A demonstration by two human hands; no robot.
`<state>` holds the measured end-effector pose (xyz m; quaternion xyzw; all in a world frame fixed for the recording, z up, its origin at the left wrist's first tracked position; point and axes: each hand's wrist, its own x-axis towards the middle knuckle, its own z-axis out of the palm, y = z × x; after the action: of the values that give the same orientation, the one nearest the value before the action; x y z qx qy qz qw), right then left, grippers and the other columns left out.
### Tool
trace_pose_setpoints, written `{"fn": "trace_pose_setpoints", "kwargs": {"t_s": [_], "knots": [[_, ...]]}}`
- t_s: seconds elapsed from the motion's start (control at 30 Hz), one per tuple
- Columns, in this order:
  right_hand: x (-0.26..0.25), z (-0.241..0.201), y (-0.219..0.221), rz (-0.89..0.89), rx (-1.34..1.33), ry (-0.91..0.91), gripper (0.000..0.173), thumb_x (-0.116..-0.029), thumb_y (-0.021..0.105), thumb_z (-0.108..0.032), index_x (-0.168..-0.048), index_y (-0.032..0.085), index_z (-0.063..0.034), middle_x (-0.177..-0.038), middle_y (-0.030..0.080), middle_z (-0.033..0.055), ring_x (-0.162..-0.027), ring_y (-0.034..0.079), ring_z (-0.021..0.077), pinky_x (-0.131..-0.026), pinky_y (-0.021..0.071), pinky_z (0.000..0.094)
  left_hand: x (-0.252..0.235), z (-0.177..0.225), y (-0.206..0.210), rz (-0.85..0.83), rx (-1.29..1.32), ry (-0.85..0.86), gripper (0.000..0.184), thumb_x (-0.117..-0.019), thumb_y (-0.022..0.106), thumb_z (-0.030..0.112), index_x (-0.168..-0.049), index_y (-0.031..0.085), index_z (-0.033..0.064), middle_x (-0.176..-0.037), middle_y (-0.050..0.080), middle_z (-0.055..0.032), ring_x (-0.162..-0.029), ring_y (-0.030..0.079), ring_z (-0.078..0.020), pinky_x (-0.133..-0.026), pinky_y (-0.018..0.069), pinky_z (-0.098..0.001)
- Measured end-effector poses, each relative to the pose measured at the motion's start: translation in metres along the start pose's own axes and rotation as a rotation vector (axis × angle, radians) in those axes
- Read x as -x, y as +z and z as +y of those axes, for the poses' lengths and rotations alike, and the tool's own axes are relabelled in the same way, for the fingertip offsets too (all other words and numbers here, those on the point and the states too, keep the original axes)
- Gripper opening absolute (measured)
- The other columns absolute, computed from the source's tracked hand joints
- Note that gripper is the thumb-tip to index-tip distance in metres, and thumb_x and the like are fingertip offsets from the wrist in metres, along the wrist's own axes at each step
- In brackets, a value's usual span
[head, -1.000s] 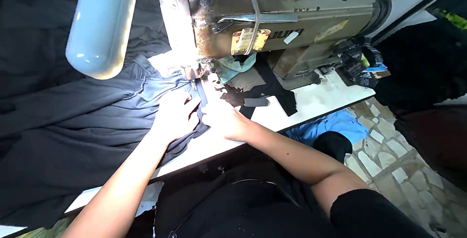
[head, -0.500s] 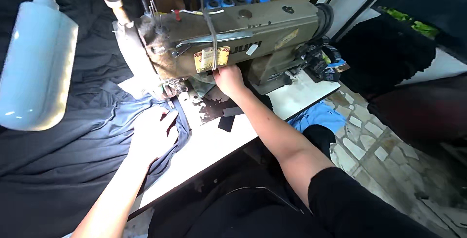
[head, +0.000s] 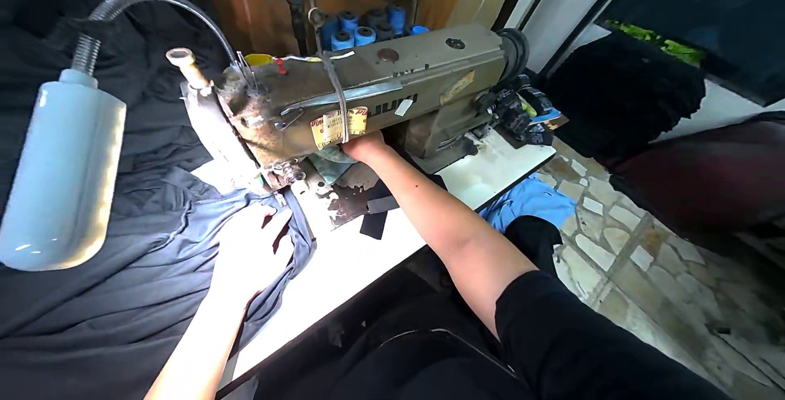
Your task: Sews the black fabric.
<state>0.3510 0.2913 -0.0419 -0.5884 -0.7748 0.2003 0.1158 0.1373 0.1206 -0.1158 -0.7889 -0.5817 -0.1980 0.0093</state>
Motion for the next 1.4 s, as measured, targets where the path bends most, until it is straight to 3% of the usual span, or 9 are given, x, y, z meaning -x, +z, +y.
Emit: {"fn": "trace_pose_setpoints", "kwargs": {"t_s": [0.3, 0.57, 0.9, 1.0, 1.03, 1.07, 1.13, 1.23, 1.4], "knots": [[-0.002, 0.000, 0.002, -0.002, -0.053, -0.030, 0.047, -0.1028, 0.059, -0.017, -0.146, 0.052, 0.0017, -0.151, 0.051, 0.0227, -0.147, 0.042, 0.0344, -0.120, 0.0327, 0.0548, 0.000, 0.001, 0.000, 0.016, -0.002, -0.009, 0.047, -0.0909, 0.051, 0.028, -0.125, 0.072, 0.0043, -0.127, 0.064, -0.0266, -0.125, 0.057, -0.0483, -0.103, 0.0406, -0.0673], [0.000, 0.026, 0.014, 0.273, -0.375, -0.056, 0.044, -0.1010, 0.064, -0.015, -0.137, 0.057, 0.0104, -0.141, 0.057, 0.0293, -0.140, 0.049, 0.0380, -0.119, 0.0361, 0.0505, 0.000, 0.003, -0.001, 0.002, 0.010, -0.018, 0.046, -0.0929, 0.050, 0.027, -0.126, 0.071, 0.0035, -0.127, 0.064, -0.0280, -0.124, 0.057, -0.0500, -0.101, 0.0409, -0.0696], [0.020, 0.009, 0.002, 0.269, -0.103, -0.025, 0.036, -0.1044, 0.054, -0.016, -0.134, 0.062, 0.0039, -0.136, 0.063, 0.0250, -0.133, 0.056, 0.0394, -0.107, 0.0444, 0.0591, 0.001, 0.005, -0.002, 0.000, -0.008, -0.022, 0.043, -0.0940, 0.051, 0.023, -0.128, 0.071, 0.0053, -0.126, 0.065, -0.0271, -0.125, 0.058, -0.0470, -0.104, 0.0421, -0.0654], [0.021, 0.019, 0.002, 0.345, -0.427, -0.044, 0.041, -0.0975, 0.069, -0.016, -0.131, 0.062, 0.0065, -0.130, 0.066, 0.0244, -0.128, 0.061, 0.0325, -0.109, 0.0468, 0.0516, 0.003, 0.004, -0.001, 0.042, -0.006, 0.005, 0.044, -0.0940, 0.050, 0.024, -0.126, 0.072, 0.0042, -0.123, 0.066, -0.0277, -0.122, 0.060, -0.0483, -0.101, 0.0434, -0.0669], [0.023, 0.024, 0.004, 0.372, -0.606, -0.020, 0.038, -0.0944, 0.073, -0.014, -0.127, 0.064, 0.0056, -0.120, 0.069, 0.0202, -0.113, 0.066, 0.0240, -0.100, 0.0529, 0.0431, 0.005, 0.005, 0.000, 0.068, 0.004, 0.013, 0.045, -0.0944, 0.048, 0.024, -0.125, 0.073, 0.0029, -0.123, 0.066, -0.0278, -0.121, 0.060, -0.0488, -0.100, 0.0433, -0.0674], [0.029, 0.028, 0.005, 0.376, -0.738, 0.019, 0.029, -0.0932, 0.074, -0.010, -0.117, 0.066, 0.0039, -0.101, 0.069, 0.0137, -0.086, 0.064, 0.0146, -0.078, 0.0545, 0.0337, 0.007, 0.008, 0.000, 0.106, 0.017, 0.015, 0.046, -0.0951, 0.045, 0.025, -0.122, 0.073, 0.0018, -0.122, 0.067, -0.0276, -0.121, 0.060, -0.0490, -0.100, 0.0431, -0.0676], [0.052, 0.032, 0.002, 0.274, -0.891, 0.052, 0.007, -0.0944, 0.065, -0.003, -0.099, 0.063, 0.0019, -0.074, 0.056, 0.0029, -0.053, 0.046, 0.0041, -0.049, 0.0413, 0.0204, 0.010, 0.027, -0.005, 0.213, 0.087, -0.002, 0.045, -0.0980, 0.043, 0.025, -0.117, 0.075, -0.0006, -0.120, 0.068, -0.0260, -0.119, 0.062, -0.0470, -0.100, 0.0438, -0.0654], [0.105, 0.034, 0.013, 0.082, -0.971, -0.140, 0.009, -0.0916, 0.057, 0.002, -0.085, 0.056, -0.0048, -0.064, 0.052, -0.0018, -0.045, 0.044, 0.0002, -0.043, 0.0388, 0.0143, 0.013, 0.069, -0.015, 0.355, 0.255, -0.018, 0.038, -0.0981, 0.049, 0.021, -0.113, 0.074, -0.0032, -0.113, 0.071, -0.0233, -0.108, 0.067, -0.0400, -0.093, 0.0507, -0.0563], [0.155, 0.020, 0.034, -0.106, -0.945, -0.444, 0.011, -0.0836, 0.056, 0.004, -0.080, 0.057, -0.0066, -0.066, 0.055, -0.0013, -0.047, 0.043, -0.0009, -0.043, 0.0352, 0.0133, 0.021, 0.111, -0.018, 0.273, 0.505, -0.120, 0.035, -0.0960, 0.059, 0.015, -0.123, 0.068, -0.0052, -0.112, 0.070, -0.0191, -0.103, 0.069, -0.0247, -0.092, 0.0550, -0.0383]]}}
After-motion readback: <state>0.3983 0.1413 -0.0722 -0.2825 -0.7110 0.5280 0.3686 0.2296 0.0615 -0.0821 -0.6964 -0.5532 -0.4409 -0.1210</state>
